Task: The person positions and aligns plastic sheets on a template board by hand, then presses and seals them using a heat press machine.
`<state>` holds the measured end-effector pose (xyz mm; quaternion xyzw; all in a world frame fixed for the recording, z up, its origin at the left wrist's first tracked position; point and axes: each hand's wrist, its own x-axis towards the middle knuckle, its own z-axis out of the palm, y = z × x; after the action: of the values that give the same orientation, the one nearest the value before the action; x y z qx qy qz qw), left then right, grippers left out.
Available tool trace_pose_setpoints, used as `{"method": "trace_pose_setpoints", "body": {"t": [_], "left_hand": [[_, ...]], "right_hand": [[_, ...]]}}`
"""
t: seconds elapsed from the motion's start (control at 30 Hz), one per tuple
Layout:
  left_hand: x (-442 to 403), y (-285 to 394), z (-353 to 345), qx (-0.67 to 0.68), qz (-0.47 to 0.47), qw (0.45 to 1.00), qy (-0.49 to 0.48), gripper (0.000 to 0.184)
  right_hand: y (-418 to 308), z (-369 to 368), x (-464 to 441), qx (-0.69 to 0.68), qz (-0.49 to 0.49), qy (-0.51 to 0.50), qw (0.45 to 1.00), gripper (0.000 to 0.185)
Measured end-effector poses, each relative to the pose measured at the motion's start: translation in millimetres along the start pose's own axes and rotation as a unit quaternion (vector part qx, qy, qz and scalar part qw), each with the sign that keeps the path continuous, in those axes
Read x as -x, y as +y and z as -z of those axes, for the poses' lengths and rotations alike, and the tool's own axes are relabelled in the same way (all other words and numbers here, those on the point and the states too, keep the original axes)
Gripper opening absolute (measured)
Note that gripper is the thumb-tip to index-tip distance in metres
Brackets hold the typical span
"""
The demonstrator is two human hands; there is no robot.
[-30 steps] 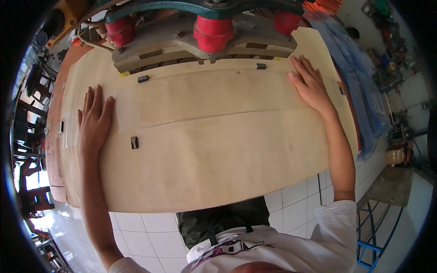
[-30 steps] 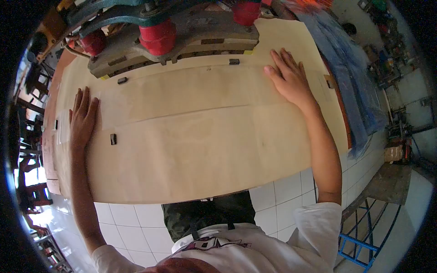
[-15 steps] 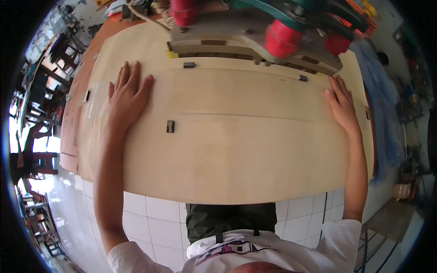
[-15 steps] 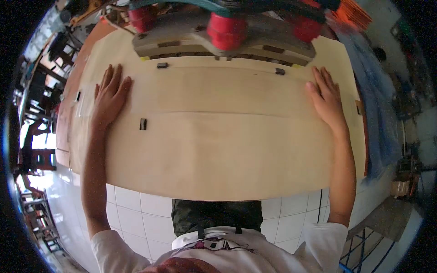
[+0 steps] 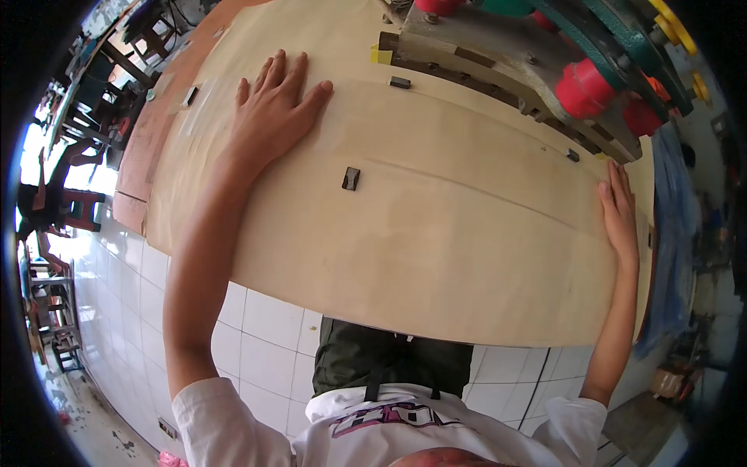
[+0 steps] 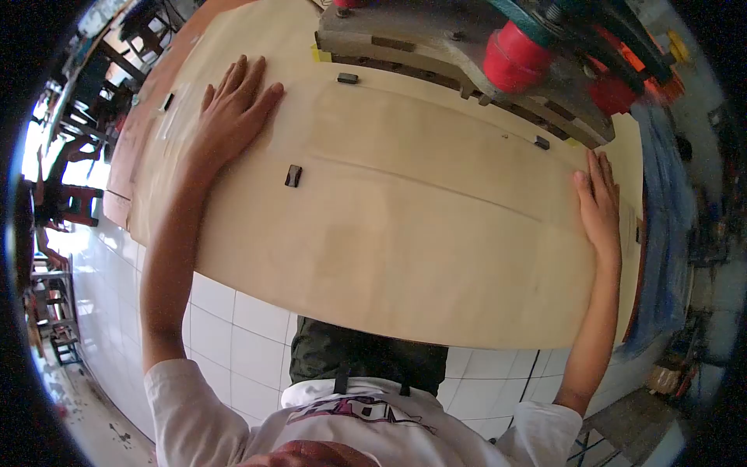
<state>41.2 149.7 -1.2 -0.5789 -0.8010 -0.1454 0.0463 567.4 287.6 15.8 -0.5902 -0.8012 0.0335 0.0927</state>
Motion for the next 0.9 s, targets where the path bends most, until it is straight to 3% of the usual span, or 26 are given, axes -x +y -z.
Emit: {"method": "trace_pose_setpoints", "body": {"t": [0.9], "left_hand": [[-2, -3, -9, 0.002, 0.006, 1.0, 0.02, 0.077]], "right_hand": [[3, 0, -2, -0.001, -0.01, -0.025, 1.0, 0.069]]}}
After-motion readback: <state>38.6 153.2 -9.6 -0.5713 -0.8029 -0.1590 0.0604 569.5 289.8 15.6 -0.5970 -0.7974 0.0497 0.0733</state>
